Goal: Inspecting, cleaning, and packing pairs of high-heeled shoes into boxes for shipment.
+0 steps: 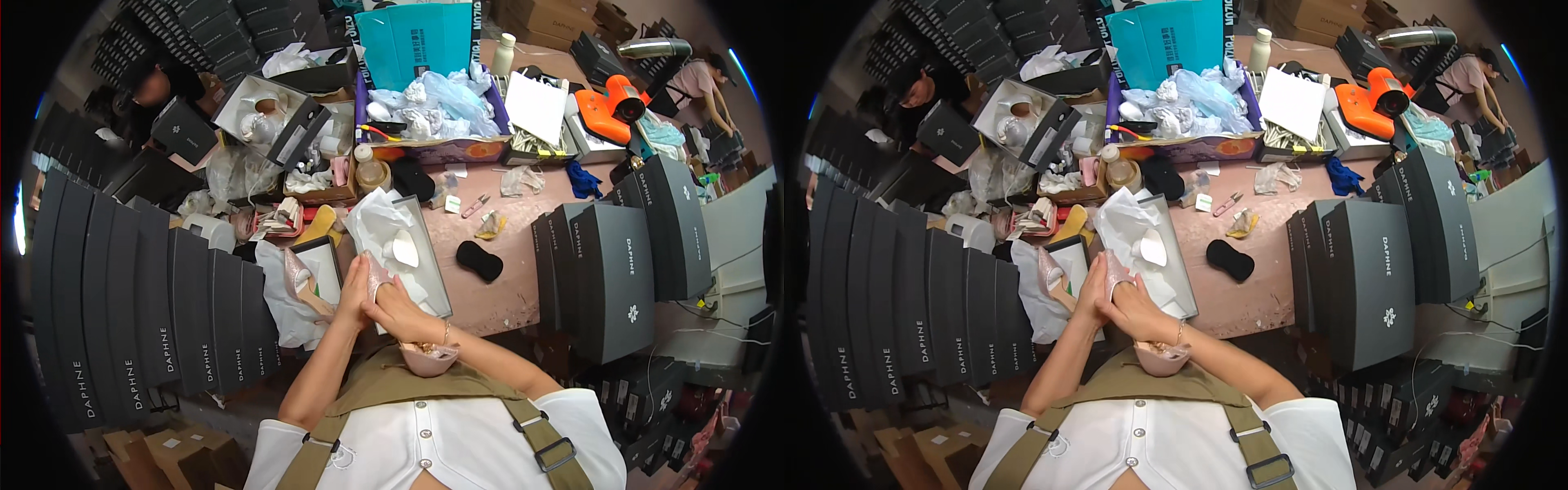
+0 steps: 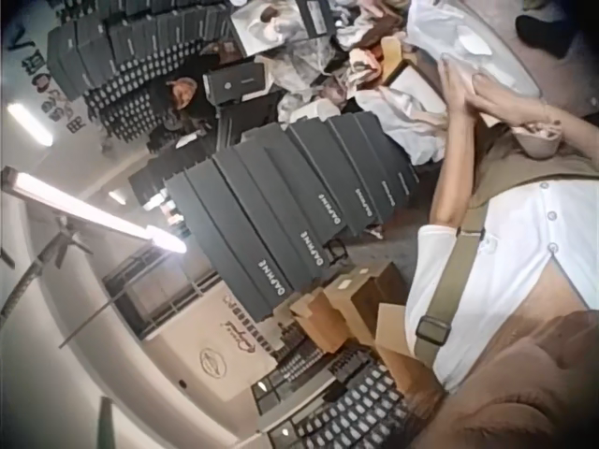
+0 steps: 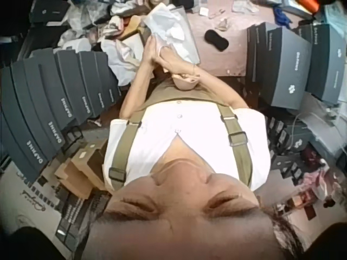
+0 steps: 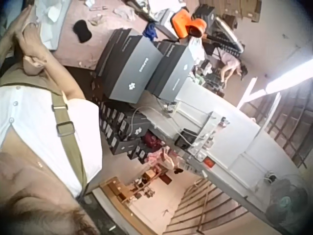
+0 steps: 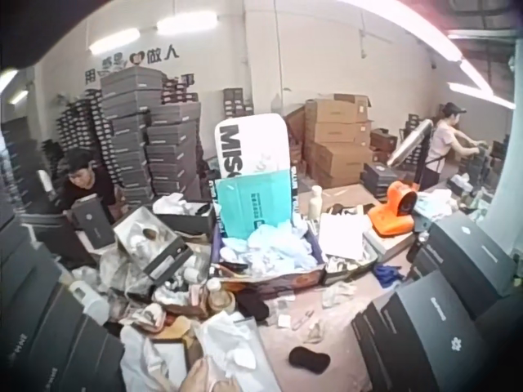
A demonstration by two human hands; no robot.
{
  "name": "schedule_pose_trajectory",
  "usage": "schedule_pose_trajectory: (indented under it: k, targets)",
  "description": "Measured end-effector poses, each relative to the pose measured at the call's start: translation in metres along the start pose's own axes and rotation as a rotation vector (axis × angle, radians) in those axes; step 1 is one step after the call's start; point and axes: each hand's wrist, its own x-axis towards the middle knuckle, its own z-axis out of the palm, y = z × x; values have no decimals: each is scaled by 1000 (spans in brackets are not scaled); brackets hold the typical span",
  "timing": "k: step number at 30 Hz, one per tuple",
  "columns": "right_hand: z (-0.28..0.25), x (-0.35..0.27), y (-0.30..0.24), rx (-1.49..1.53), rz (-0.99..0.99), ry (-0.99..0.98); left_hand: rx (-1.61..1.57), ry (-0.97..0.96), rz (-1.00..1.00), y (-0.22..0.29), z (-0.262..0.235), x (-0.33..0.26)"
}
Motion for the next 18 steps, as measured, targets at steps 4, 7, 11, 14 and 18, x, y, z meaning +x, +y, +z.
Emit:
schedule_pose_trajectory:
  k: [4, 7, 11, 14, 18]
  targets:
    - [-10, -5, -3, 195, -47, -115, 32, -20, 27, -6, 2, -11]
    - [-31, -23, 8, 417, -102, -164, -66, -65, -91, -7, -13, -14]
    - [-60, 15, 44, 98, 324, -40, -328, -82, -94, 0, -17, -11]
    - [-28, 47, 123, -685, 7, 58, -646, -206, -284, -11, -12, -21]
    - [-19, 61, 145, -782, 103, 12, -580, -174, -268, -27, 16, -48]
